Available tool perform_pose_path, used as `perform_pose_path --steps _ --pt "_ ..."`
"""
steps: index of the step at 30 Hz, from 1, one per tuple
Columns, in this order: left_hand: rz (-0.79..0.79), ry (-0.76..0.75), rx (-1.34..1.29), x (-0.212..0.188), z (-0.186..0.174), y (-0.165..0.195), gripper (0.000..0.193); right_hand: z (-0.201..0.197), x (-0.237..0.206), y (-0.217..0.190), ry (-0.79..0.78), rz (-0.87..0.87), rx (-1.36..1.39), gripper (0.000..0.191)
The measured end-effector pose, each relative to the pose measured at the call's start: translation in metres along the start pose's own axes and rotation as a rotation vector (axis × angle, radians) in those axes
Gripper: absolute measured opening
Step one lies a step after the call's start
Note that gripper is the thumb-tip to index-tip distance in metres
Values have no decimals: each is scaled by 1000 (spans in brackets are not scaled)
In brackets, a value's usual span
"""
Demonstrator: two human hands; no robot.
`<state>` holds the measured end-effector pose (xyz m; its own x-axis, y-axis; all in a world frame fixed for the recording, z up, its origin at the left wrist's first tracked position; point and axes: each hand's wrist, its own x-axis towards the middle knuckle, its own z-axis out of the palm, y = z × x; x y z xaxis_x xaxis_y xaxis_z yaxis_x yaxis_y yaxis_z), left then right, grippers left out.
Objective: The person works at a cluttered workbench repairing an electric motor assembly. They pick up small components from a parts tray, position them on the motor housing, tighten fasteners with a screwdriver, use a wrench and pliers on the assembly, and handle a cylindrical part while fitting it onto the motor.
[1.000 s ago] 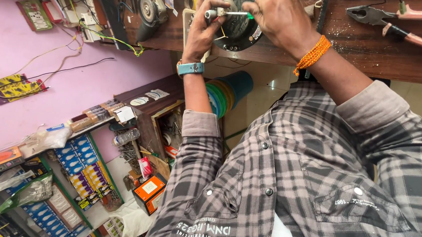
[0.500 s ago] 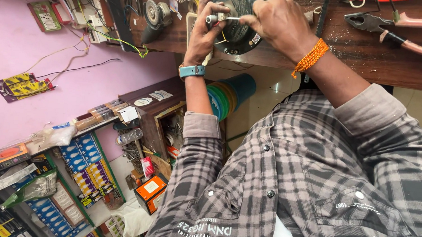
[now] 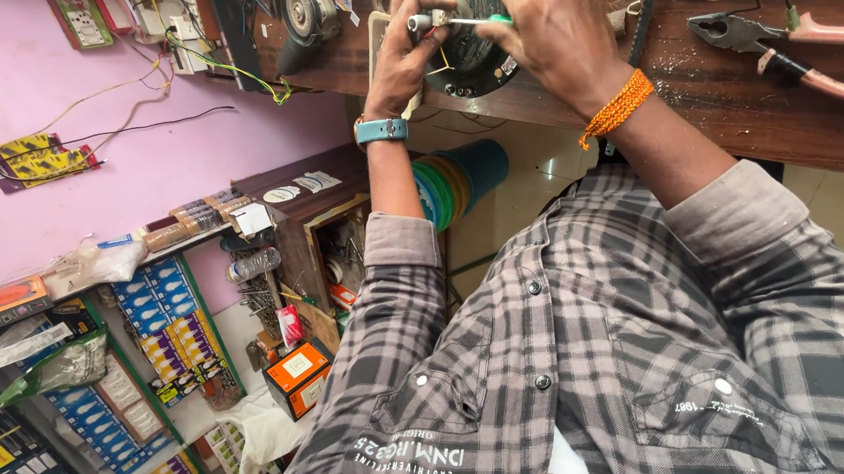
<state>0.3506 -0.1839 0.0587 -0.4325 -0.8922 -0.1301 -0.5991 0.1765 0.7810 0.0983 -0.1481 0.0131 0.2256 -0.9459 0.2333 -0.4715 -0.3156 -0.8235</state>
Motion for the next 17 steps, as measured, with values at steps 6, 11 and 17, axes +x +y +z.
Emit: perform_pose_path --steps 6,11,17 --pt "-38 -15 -97 2 0 -3 20 5 1 3 198 -211 37 40" --pt "18 -18 -55 2 -1 -6 22 10 3 6 27 96 48 29" --pt "9 -11 -73 2 -1 -9 22 16 9 12 60 -100 33 40"
